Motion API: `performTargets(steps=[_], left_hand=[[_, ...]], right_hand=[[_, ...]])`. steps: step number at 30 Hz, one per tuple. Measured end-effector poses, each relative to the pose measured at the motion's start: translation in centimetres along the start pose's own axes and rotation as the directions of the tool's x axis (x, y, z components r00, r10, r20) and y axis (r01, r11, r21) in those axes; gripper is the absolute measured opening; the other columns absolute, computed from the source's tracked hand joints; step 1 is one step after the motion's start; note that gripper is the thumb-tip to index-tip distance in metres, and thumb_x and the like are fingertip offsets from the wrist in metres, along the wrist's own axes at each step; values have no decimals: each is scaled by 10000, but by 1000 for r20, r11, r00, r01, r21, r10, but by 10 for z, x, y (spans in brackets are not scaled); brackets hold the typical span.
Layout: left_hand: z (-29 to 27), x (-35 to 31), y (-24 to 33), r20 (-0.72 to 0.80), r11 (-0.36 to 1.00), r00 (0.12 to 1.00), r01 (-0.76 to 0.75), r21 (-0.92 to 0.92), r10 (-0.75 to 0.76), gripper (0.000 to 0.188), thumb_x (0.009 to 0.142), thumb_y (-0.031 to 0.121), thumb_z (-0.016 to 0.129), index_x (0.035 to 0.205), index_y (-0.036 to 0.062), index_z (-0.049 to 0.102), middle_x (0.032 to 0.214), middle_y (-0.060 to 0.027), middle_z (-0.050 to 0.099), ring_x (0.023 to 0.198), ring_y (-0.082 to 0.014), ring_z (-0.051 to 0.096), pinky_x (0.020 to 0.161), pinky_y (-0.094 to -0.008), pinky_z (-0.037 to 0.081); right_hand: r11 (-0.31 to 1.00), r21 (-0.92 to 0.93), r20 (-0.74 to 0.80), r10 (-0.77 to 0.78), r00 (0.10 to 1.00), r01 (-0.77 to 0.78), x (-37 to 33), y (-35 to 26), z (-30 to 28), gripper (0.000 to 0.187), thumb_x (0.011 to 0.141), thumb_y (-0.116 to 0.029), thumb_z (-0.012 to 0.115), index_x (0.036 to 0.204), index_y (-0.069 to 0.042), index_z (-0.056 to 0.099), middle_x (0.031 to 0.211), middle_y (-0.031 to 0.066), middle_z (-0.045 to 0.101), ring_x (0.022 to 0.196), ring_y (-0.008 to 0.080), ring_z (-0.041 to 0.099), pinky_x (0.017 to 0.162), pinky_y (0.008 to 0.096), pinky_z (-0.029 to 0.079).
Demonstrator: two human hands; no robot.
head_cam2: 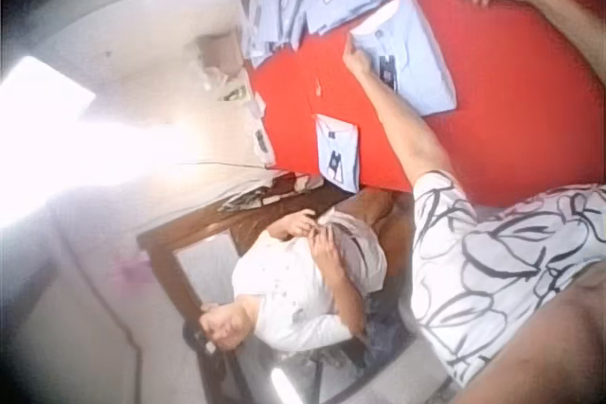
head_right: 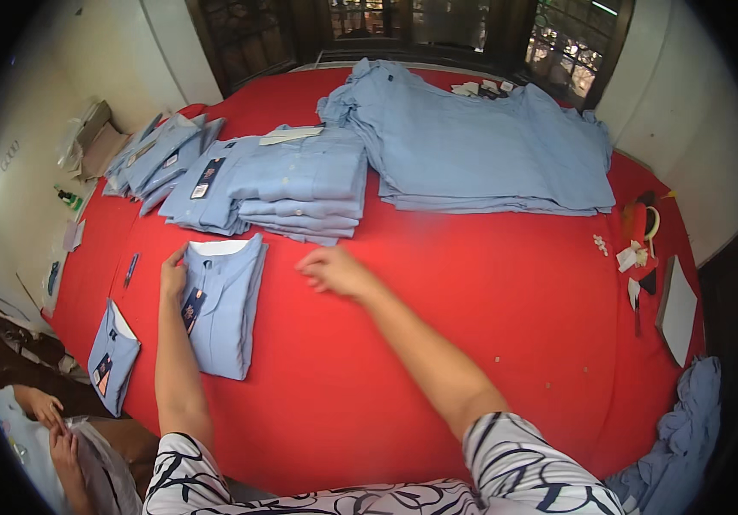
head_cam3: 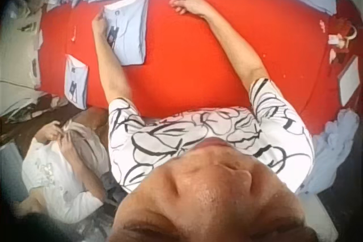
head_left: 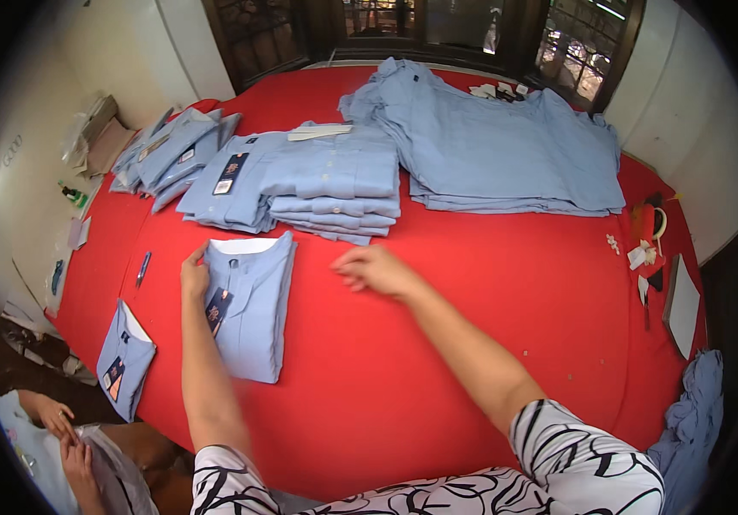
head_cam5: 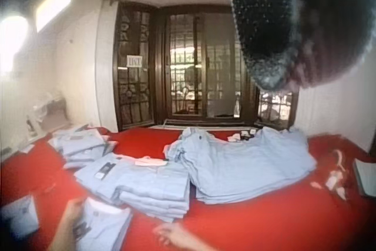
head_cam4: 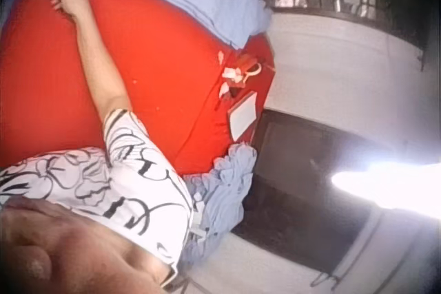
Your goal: The person folds blue shirts on a red table using a cardboard template, attaches price tags, and organizes the finished garments into stacks.
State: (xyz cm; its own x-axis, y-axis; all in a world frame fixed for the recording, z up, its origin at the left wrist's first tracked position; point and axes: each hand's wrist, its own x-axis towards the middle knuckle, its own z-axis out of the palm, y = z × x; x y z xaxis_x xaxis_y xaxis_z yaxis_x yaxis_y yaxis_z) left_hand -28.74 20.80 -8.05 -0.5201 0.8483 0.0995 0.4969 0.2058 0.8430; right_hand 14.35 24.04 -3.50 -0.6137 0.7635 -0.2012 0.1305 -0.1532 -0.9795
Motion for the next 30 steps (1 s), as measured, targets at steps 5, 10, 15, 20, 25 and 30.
performTargets(steps=[5,10,15,20,25,30], left_hand=[[-10,-15,34,-203,934,971,-48,353,126,415,867,-19,541,1252,83,658,1274,-182,628,1219,-276,574,1038,-371,422],[39,-171,240,-549,772,744,-583,-253,382,188,976,161,585,1002,-24,603,1001,-97,618,926,-208,579,877,-328,457],[14,-389,390,-813,-373,561,-729,-574,155,87,864,164,670,805,111,635,794,-14,589,799,-245,593,753,-411,477],[-66,-447,347,-456,-320,371,-371,-871,809,214,915,103,663,1128,107,677,1166,-41,629,1048,-202,617,943,-393,481],[-54,-517,360,-559,-324,374,-530,-784,740,120,931,117,637,1038,65,654,1052,-86,610,964,-216,617,809,-340,540],[-34,-573,407,-829,-415,274,-762,-497,488,204,929,114,630,1129,83,650,1105,-42,586,961,-158,604,790,-298,539]], right_hand=[[550,-826,-553,-749,366,-121,-14,-14,-126,151,900,-150,605,998,-94,705,987,68,673,941,266,616,820,415,498],[509,-737,-674,-506,539,-444,8,-12,-184,117,868,-211,643,956,-172,710,1007,89,649,999,334,585,873,438,476],[873,-482,-708,-442,551,82,-6,13,-240,121,869,-188,637,839,-72,657,750,48,614,716,192,568,714,353,467],[683,-728,-548,-628,553,54,-106,30,-184,171,912,-170,596,866,-7,567,784,85,555,745,162,500,675,332,425],[827,-557,-484,-255,837,-70,-300,38,-68,119,900,-99,579,833,0,570,784,139,593,756,213,576,701,368,467],[775,-627,305,343,889,-84,-466,28,-13,201,878,-225,660,946,-38,685,866,112,690,832,251,646,774,344,499]])
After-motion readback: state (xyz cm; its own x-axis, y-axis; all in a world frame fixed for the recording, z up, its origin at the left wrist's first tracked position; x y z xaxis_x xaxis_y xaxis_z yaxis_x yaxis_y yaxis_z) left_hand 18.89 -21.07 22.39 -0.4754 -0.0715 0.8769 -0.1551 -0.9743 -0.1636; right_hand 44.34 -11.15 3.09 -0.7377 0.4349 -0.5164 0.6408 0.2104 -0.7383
